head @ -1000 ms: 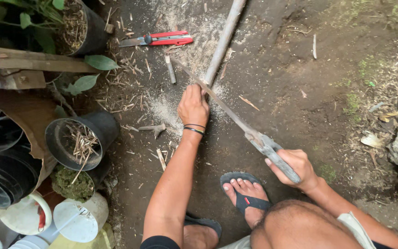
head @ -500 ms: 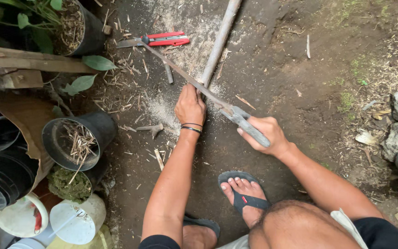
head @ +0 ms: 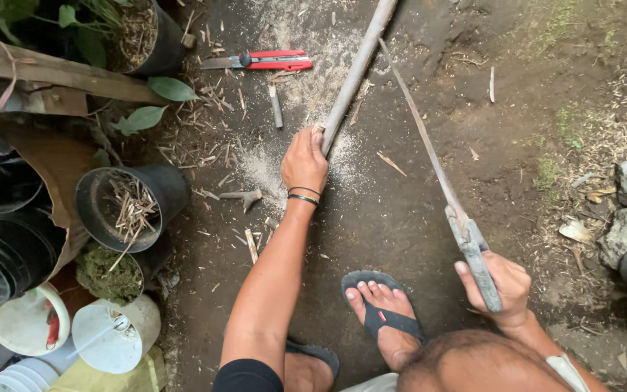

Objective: The person uses a hand saw to cut a long wooden stick into small pieces. They hold the stick with one hand and saw with the other, periodically inspecting the cut pieces and placing them on the ground.

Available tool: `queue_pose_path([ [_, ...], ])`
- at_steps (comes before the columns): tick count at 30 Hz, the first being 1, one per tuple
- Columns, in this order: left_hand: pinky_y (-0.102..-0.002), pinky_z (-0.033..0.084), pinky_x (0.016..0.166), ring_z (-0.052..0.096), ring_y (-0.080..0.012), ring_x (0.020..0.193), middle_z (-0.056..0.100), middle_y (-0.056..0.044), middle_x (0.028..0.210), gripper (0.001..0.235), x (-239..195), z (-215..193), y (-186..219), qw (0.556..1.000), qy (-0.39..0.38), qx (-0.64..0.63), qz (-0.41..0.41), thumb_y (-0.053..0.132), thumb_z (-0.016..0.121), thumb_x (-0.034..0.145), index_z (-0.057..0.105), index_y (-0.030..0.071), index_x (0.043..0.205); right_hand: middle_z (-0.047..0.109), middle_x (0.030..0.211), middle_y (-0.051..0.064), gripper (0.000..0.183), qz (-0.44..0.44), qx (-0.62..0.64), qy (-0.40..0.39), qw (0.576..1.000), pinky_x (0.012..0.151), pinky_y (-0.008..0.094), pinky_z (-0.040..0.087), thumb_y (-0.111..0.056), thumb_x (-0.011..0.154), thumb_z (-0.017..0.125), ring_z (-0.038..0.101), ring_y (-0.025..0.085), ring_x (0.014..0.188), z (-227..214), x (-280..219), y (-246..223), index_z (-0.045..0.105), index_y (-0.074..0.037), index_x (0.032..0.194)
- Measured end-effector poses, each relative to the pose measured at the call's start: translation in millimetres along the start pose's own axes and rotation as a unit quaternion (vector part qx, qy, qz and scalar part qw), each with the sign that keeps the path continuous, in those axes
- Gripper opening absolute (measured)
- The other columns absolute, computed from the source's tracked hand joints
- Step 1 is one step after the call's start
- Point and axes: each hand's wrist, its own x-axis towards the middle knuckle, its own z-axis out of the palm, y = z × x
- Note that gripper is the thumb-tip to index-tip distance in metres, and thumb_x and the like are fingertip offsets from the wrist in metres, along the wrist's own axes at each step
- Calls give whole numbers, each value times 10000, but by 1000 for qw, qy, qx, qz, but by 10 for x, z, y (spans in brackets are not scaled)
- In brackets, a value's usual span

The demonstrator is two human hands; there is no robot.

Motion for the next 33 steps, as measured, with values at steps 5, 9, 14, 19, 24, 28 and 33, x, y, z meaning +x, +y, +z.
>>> queue_pose_path([
  [5,-508,515,740,680,-395,850,682,-156,943,231,27,-155,-39,996,-44,-57,-50,267,498,1105,632,87,1050,693,773,122,146,9,61,-8,998,579,336,514,-43,810,793,674,238,589,36,13,-107,670,-14,882],
  [9,-491,527,765,682,-391,871,670,-193,973,187,27,-203,13,990,-67,-121,-1,222,565,1004,608,52,1070,692,792,123,189,-25,96,-26,995,608,333,533,-68,834,771,697,247,633,97,120,-184,682,15,978],
  [14,-495,506,799,643,-377,960,627,-161,1027,155,32,-161,105,997,-71,-3,15,187,585,986,625,97,1106,662,713,96,149,-15,133,-82,988,562,327,501,-108,842,749,672,231,574,174,237,-215,689,-7,933],
  [19,-470,524,816,647,-347,980,634,-113,1046,181,38,-129,99,998,-41,16,39,174,582,976,639,122,1140,589,603,80,104,39,149,-116,981,503,338,454,-113,839,756,622,217,489,247,277,-208,680,-42,841],
  [24,-454,533,802,661,-316,966,649,-89,1049,163,26,-72,76,999,-39,27,25,197,574,1013,641,133,1146,593,603,77,110,32,137,-122,983,499,341,459,-108,827,758,620,222,486,253,303,-189,683,-31,850],
  [28,-448,542,765,677,-321,937,660,-93,1056,171,29,-38,17,998,-28,19,44,212,572,1019,636,129,1155,612,627,74,108,5,145,-129,981,498,344,465,-89,816,763,621,223,493,231,324,-172,676,-29,840],
  [33,-476,542,690,687,-362,835,682,-96,1043,173,95,-44,-70,997,-66,13,39,247,560,1024,654,141,1123,635,665,78,118,-5,137,-134,981,502,337,474,-85,808,771,628,220,510,187,349,-168,660,-43,816],
])
